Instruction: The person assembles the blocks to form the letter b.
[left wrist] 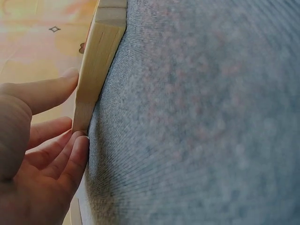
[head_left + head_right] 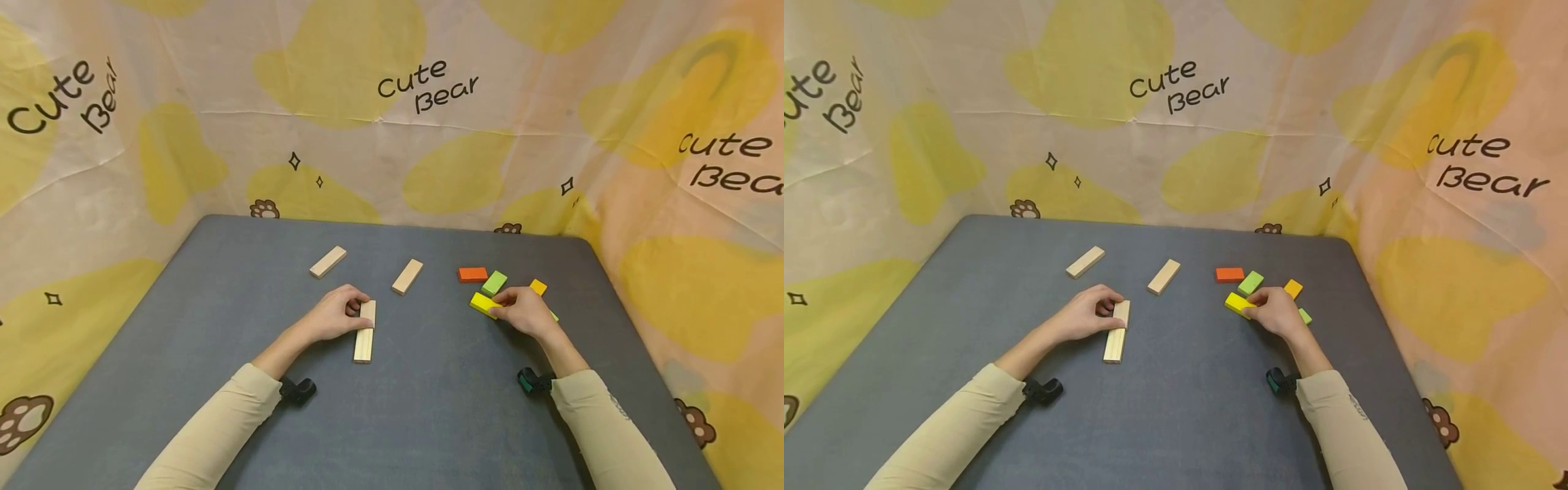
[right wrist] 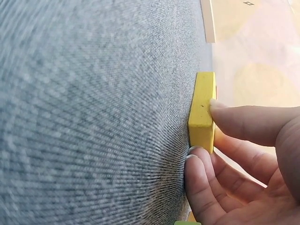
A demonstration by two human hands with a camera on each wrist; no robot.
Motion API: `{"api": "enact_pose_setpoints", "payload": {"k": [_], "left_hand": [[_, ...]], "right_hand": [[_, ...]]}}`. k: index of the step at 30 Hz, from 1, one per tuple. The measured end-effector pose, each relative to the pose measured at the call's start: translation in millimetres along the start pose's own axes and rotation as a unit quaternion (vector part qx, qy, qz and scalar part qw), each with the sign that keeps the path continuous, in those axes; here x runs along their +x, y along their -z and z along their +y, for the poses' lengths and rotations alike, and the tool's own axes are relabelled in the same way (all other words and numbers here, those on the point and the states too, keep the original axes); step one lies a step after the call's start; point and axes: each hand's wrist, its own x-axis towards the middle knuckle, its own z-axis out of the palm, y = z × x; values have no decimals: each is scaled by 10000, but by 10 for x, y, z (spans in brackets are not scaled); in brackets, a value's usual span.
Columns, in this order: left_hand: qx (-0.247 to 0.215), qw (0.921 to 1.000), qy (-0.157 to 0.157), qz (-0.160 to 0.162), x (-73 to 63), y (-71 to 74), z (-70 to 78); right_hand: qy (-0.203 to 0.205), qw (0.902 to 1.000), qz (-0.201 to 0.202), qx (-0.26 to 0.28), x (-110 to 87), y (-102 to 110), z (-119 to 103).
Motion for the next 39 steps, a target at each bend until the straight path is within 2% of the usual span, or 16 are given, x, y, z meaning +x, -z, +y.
{"api": "enact_pose_setpoints", "payload": {"k": [21,39], "left_hand": [[-119,9999,-13,-61,-38,19,-42],[-145,9998,-74,-135,-28,36,-10]], "right_hand": [[-143,9999,-28,-21,18,-12,-33],[-119,9999,-32,14,8,-10,-13]]}}
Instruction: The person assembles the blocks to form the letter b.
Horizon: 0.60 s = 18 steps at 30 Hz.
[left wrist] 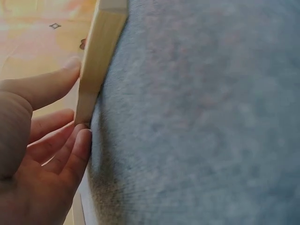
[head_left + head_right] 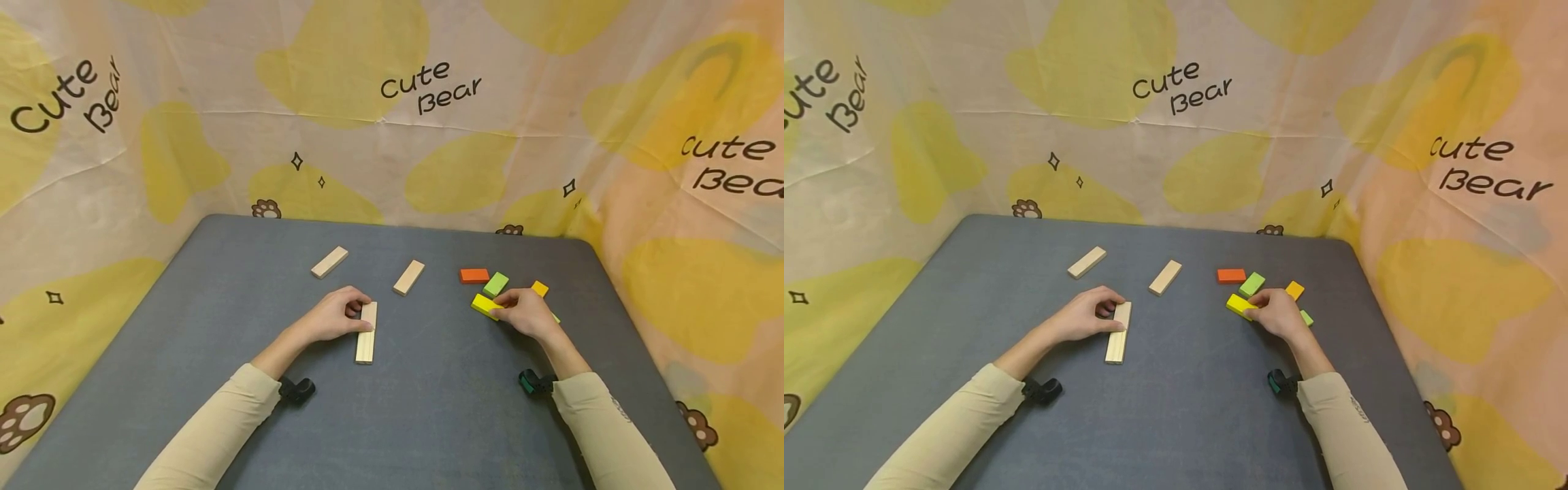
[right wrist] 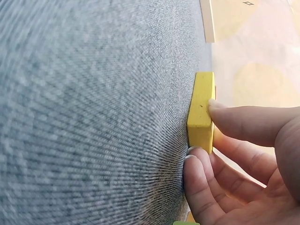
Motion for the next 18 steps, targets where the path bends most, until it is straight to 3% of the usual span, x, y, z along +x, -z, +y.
{"api": "enact_pose_setpoints", "payload": {"k": [18], "left_hand": [[95,9999,15,-69,0,7,22]], "right_hand": [[-20,10000,9,-20,7,-10,13]]}}
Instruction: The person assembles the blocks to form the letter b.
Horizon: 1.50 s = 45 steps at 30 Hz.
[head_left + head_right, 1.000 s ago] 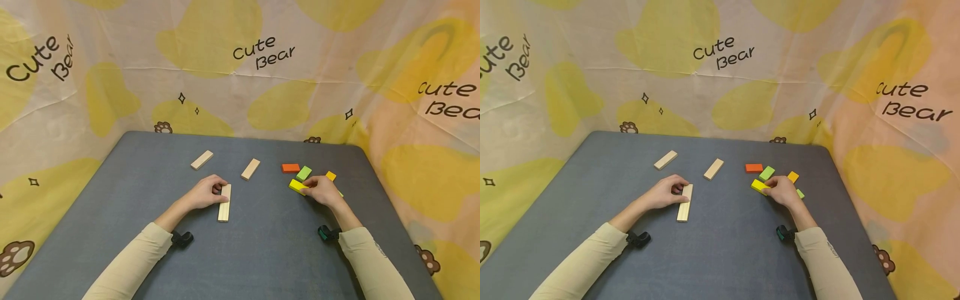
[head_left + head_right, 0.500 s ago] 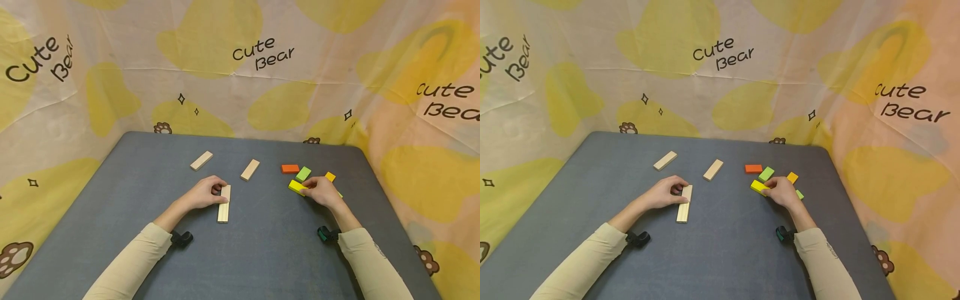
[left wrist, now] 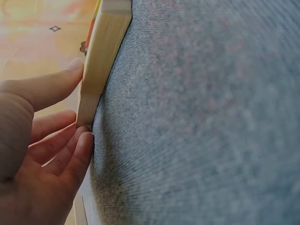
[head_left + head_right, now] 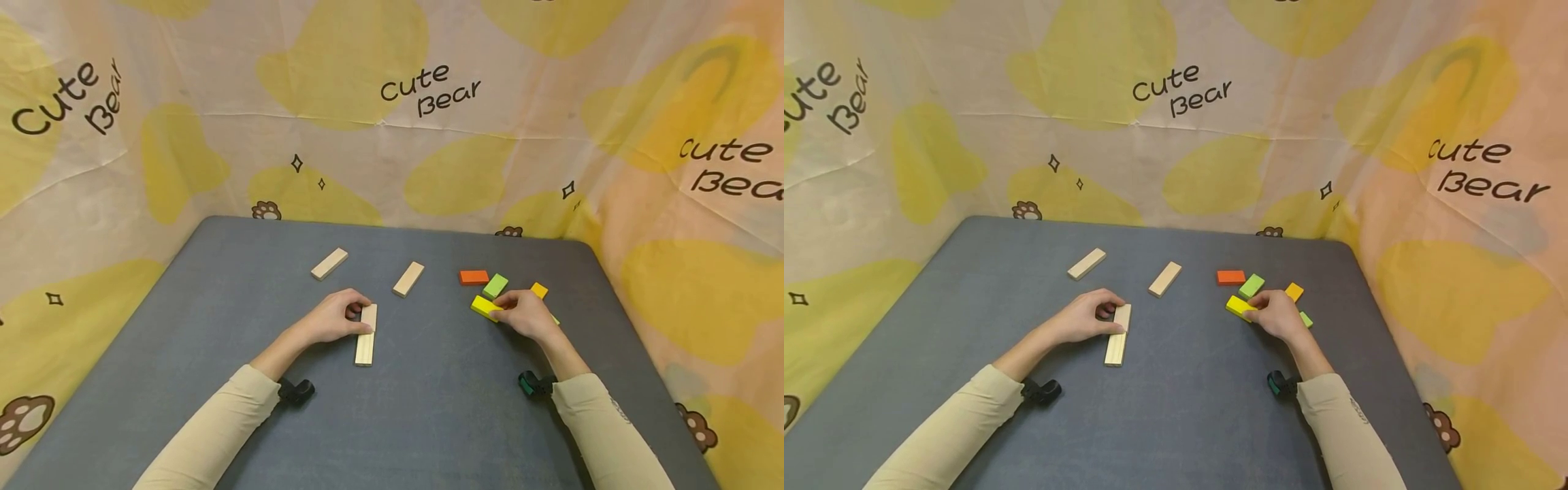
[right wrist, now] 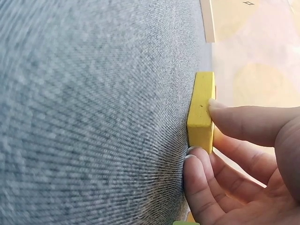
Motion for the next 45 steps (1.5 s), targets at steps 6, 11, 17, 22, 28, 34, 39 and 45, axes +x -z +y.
{"api": "enact_pose_setpoints", "payload": {"k": [6,11,17,22,28,34,39,45], "left_hand": [[59,10000,-63,13,9,25,7],[116,9997,-144,183,28,55,-15],[141,9980,-181,582,64,133,-50],[259,9942,-125,1041,110,223,-139],[711,9858,26,1518,189,328,-265],[943,9794,470,1721,236,427,-412],[911,9782,866,1651,235,455,-515],[669,9800,1050,1550,200,462,-567]], "right_hand": [[10,10000,12,11,-6,1,-1],[-14,10000,4,25,-8,1,-9],[33,10000,30,57,-12,11,-23],[108,9999,51,40,13,21,-48],[88,10000,46,-13,5,24,-27],[65,10000,53,44,-16,19,-15],[73,10000,54,17,-4,21,-15],[-8,10000,-21,11,7,13,-12]]}}
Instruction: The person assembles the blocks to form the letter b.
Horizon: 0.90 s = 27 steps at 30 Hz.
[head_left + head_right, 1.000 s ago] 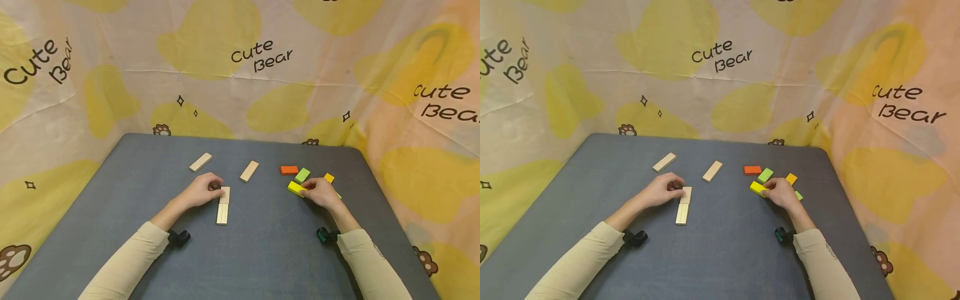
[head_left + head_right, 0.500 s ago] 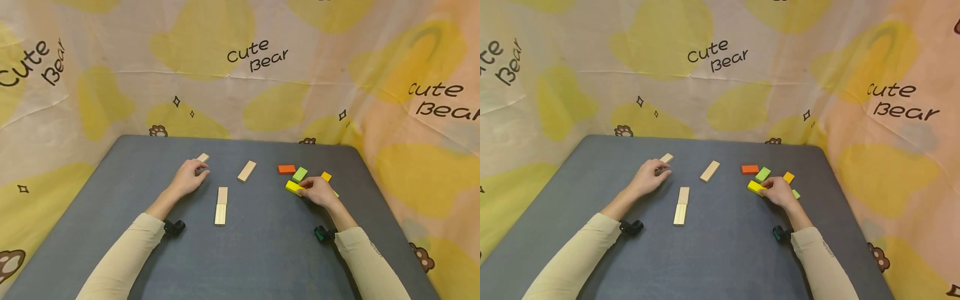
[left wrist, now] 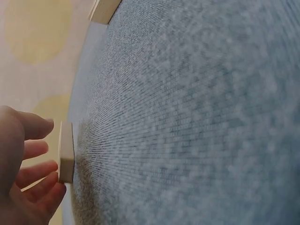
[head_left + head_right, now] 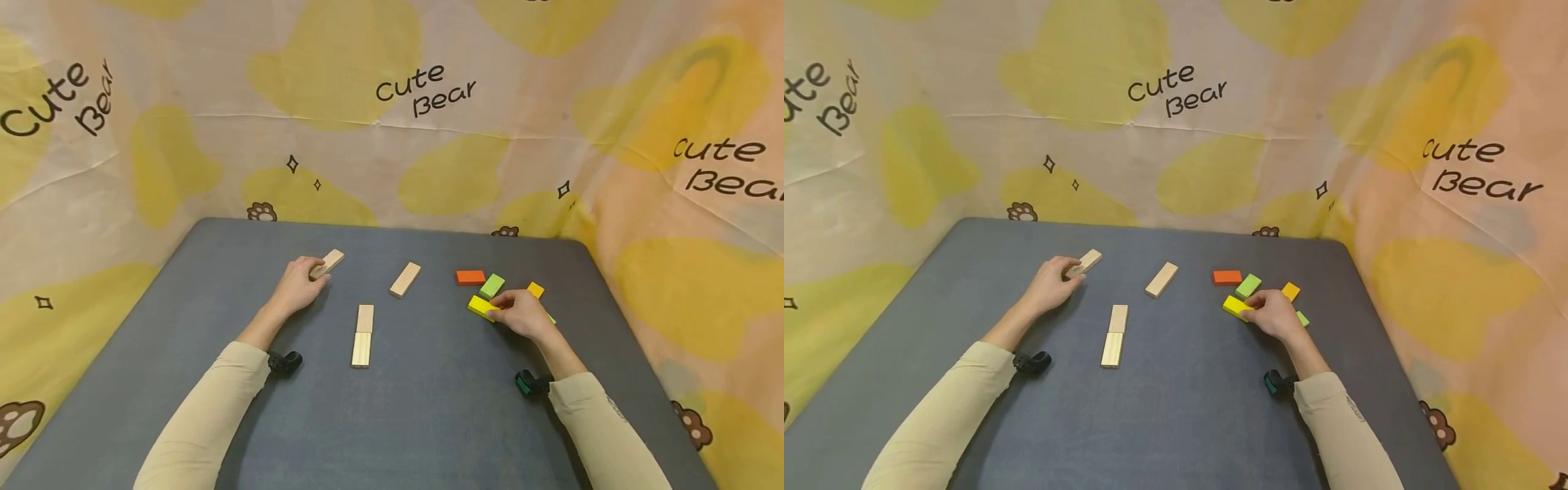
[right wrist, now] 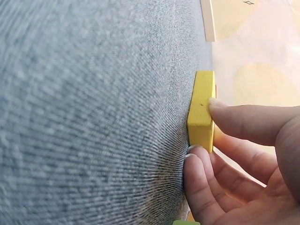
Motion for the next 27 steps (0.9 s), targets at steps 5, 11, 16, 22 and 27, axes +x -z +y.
{"api": "enact_pose_setpoints", "payload": {"k": [5,11,16,22,27], "left_hand": [[-248,9996,133,-101,8,5,12],[-482,9981,296,-260,37,22,-26],[-595,9966,273,-501,118,50,-99],[-572,9945,317,-817,244,70,-163],[-630,9910,419,-1107,298,87,-176]], "right_hand": [[-10,10000,-41,16,-25,2,22],[52,10000,-7,27,-21,-6,22],[84,10000,25,28,-12,-13,5],[23,10000,20,71,-9,-14,-2],[2,10000,40,64,-8,-8,3]]}}
